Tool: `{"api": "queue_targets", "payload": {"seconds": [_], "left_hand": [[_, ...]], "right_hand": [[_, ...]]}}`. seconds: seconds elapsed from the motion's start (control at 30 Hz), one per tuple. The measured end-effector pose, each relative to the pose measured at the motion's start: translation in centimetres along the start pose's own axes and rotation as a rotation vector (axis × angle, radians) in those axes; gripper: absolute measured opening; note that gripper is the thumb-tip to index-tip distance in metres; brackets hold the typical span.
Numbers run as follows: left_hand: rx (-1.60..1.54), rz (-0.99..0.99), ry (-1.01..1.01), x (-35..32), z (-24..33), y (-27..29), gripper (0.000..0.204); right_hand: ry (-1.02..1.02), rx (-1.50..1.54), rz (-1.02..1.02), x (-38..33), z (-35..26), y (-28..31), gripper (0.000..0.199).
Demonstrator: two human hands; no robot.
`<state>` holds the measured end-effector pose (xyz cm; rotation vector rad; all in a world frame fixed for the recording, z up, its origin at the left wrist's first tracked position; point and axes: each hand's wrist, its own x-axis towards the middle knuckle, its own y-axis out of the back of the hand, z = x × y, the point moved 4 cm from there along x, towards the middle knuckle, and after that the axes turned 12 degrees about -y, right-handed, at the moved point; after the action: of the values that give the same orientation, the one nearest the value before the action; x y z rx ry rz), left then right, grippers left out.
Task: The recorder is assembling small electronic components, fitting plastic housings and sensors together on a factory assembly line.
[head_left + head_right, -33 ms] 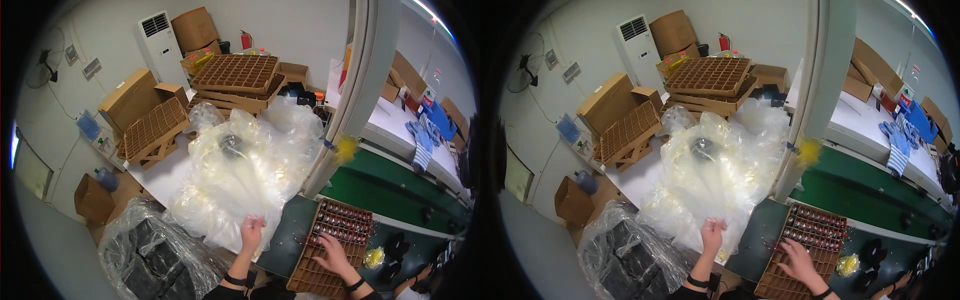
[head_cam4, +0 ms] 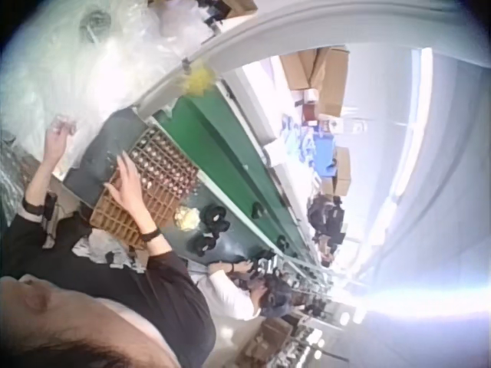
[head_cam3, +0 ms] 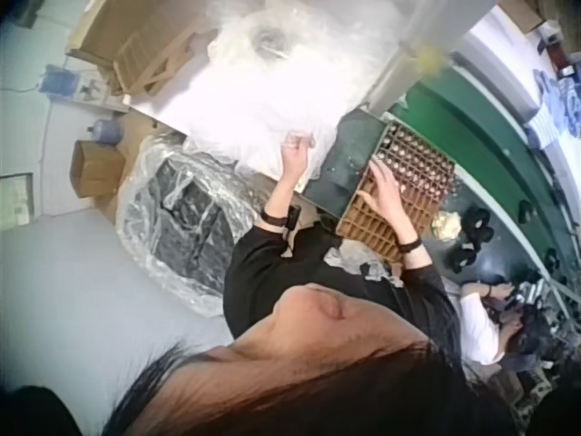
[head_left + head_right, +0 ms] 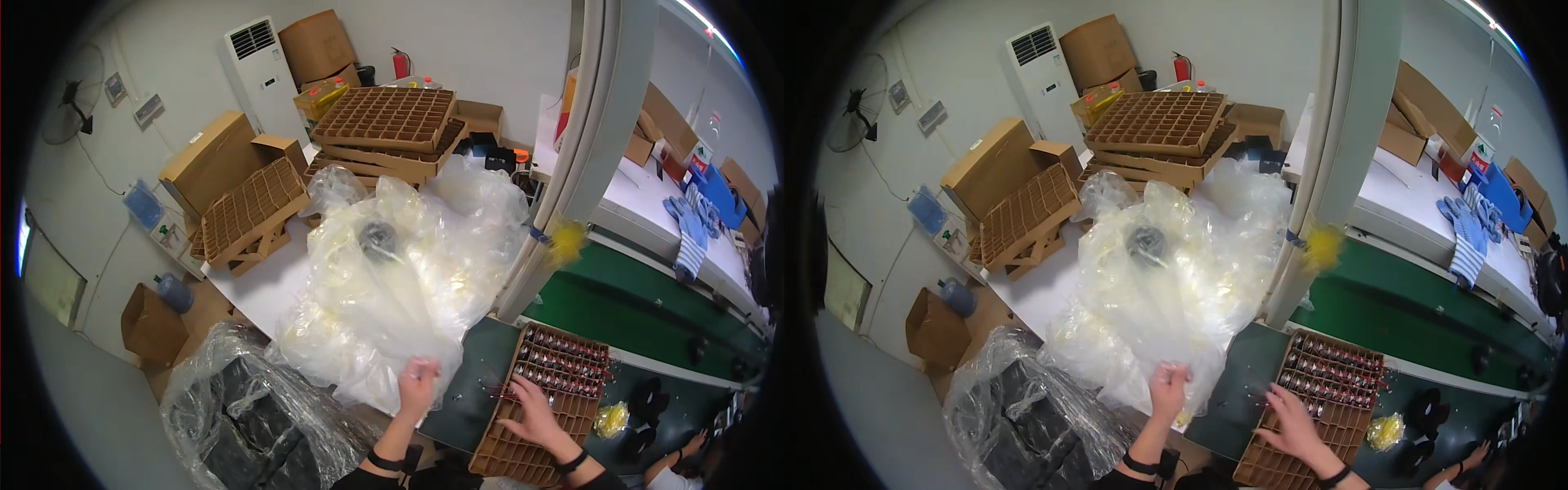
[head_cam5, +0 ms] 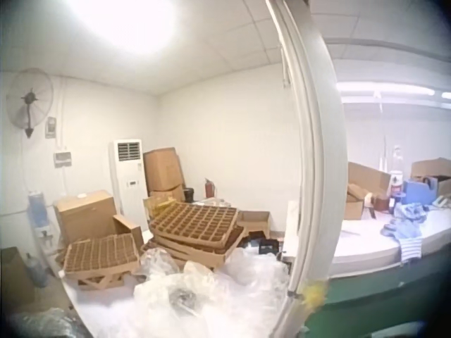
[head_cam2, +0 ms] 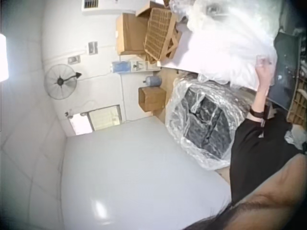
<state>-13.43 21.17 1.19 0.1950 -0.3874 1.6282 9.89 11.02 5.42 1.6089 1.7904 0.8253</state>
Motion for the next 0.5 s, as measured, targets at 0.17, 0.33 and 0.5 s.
{"api": "queue_targets", "payload": {"seconds": [0.17, 0.33, 0.5], "left_hand": [[0.123, -0.266, -0.266, -6.0, 4.5, -2.2, 0.006], [0.136, -0.263, -0.334, -9.8, 2.1, -0.6, 0.029], [0.174, -0.261, -0.301, -9.8, -3.6, 1.2, 0.029]], "right_hand": [[0.131, 0.166, 0.118, 4.4, -5.6, -5.3, 0.087], [0.006, 0.495, 0.125, 4.5, -5.2, -6.5, 0.017], [0.127, 0.471, 0.179, 3.4, -7.4, -5.0, 0.012]]}}
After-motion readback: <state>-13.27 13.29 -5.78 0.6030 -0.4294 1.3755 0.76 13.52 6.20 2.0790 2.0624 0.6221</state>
